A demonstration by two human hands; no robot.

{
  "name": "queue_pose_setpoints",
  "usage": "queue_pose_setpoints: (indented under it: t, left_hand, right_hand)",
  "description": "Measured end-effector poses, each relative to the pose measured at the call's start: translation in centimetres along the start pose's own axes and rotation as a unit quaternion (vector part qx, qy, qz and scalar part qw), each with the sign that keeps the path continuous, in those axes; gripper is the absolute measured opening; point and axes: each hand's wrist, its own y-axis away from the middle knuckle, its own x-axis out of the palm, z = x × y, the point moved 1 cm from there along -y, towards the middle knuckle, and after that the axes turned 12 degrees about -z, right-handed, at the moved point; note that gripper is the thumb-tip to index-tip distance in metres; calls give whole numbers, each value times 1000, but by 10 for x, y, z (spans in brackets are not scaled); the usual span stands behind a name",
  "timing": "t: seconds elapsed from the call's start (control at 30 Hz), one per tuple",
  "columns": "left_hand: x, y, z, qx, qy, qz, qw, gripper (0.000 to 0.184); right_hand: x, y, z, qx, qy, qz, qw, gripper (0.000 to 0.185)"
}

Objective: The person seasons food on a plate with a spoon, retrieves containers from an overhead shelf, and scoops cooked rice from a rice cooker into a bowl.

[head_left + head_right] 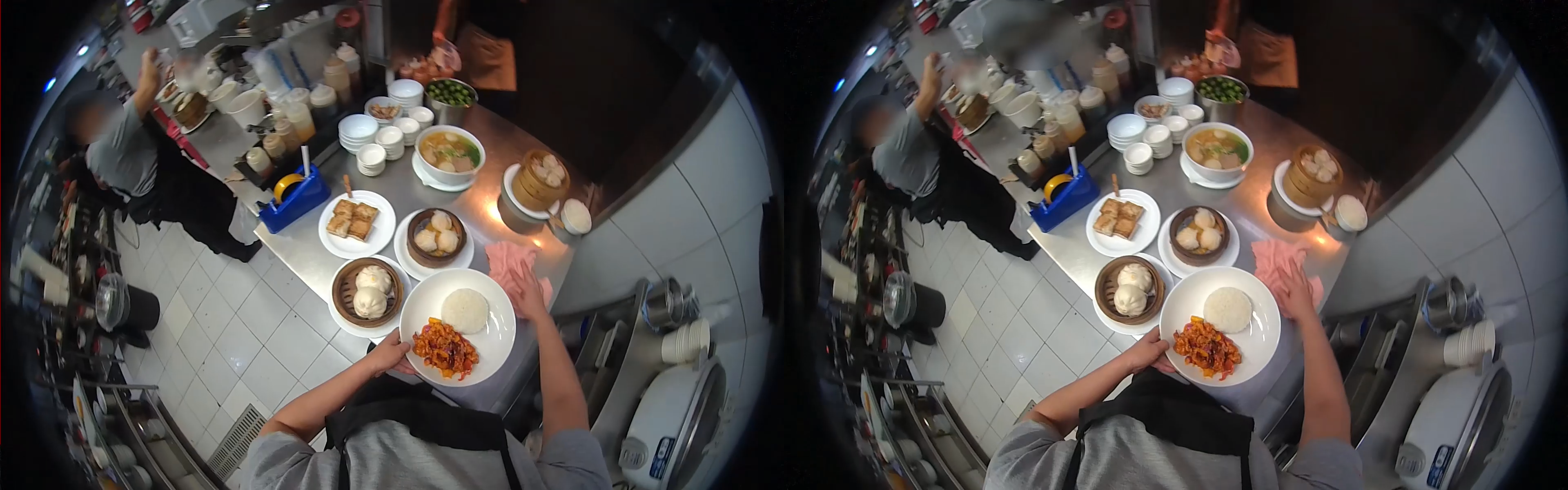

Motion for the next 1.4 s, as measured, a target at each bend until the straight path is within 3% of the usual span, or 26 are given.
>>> queue_pose_setpoints:
  t: [0.13, 0.2, 0.27, 0.33, 0.37, 0.4, 0.43, 0.47, 0.5, 0.53, 0.57, 0.6, 0.63, 0.73, 0.8, 0.83, 0.87, 0.93, 0.97, 1.07, 1.17, 1.27, 1.3, 1.4]
  left_hand:
    - [-4, 7, 8, -16, 93, 1, 996, 53]
    - [-14, 10, 15, -16, 106, 82, 991, 58]
    - [-30, 25, 24, -41, 69, 70, 994, 59]
    - [-48, 40, 25, -26, -39, 84, 995, 58]
    - [-62, 40, 29, -12, -83, 123, 989, 58]
    - [-73, 43, 31, 3, -104, 140, 985, 57]
    - [-86, 47, 29, 19, -127, 156, 979, 57]
    - [-99, 50, 25, 36, -153, 172, 973, 57]
    - [-111, 57, 19, 81, -169, 152, 970, 64]
    - [-125, 60, 13, 136, -166, 154, 965, 66]
    - [-141, 59, 6, 171, -190, 169, 952, 66]
    - [-158, 59, -2, 202, -216, 184, 937, 67]
    - [-174, 68, -15, 204, -186, 174, 945, 67]
    - [-235, 98, -49, 188, -49, 155, 969, 68]
    - [-265, 97, -56, 146, 114, 162, 969, 72]
    - [-283, 104, -65, 118, 248, 201, 940, 69]
    - [-303, 106, -65, 131, 294, 193, 927, 65]
    - [-347, 93, -57, 158, 379, 172, 896, 59]
    - [-372, 70, -44, 162, 509, 301, 790, 41]
    - [-420, 77, -46, 203, 435, -39, 877, 24]
    - [-454, 59, -64, 325, 427, -14, 844, 20]
    - [-464, 50, -86, 298, 451, -118, 833, 19]
    - [-471, 46, -95, 294, 474, -99, 824, 19]
    - [-494, 23, -124, 386, 474, -110, 784, 19]
  right_hand:
    - [2, 30, -11, 35, -77, -69, 994, 41]
    - [-6, 59, -8, 36, -51, -111, 992, 37]
    - [-10, 94, -10, 45, -37, -156, 986, 32]
    - [-20, 128, -3, 139, -89, -228, 959, 28]
    - [-1, 159, -39, 197, -115, -287, 930, 23]
    - [-35, 158, -7, 376, -268, -256, 850, 30]
    - [-47, 155, 3, 422, -357, -277, 786, 23]
    - [-57, 153, 3, 374, -494, -283, 732, 21]
    - [-69, 140, 16, 238, -707, -213, 630, 23]
    - [-83, 123, 36, 113, -812, -125, 559, 28]
    - [-79, 129, 33, 180, -674, -241, 675, 20]
    - [-76, 134, 31, 279, -499, -319, 756, 23]
    - [-70, 108, 75, 321, -433, -316, 781, 21]
    - [-24, 10, 269, 206, -526, -66, 822, 20]
    - [-40, -31, 439, 218, -405, 60, 886, 26]
    - [-26, -49, 483, 139, -478, 180, 848, 28]
    - [-17, -64, 509, 30, -437, 193, 878, 32]
    - [10, -75, 520, 58, -388, 182, 902, 32]
    - [15, -81, 522, 76, -382, 182, 903, 31]
    - [25, -90, 524, 121, -346, 203, 908, 29]
    - [33, -106, 531, 119, -292, 268, 910, 30]
    - [49, -124, 546, 117, -355, 303, 876, 32]
    - [52, -133, 551, 87, -333, 310, 886, 35]
    - [61, -161, 560, 83, -290, 352, 886, 34]
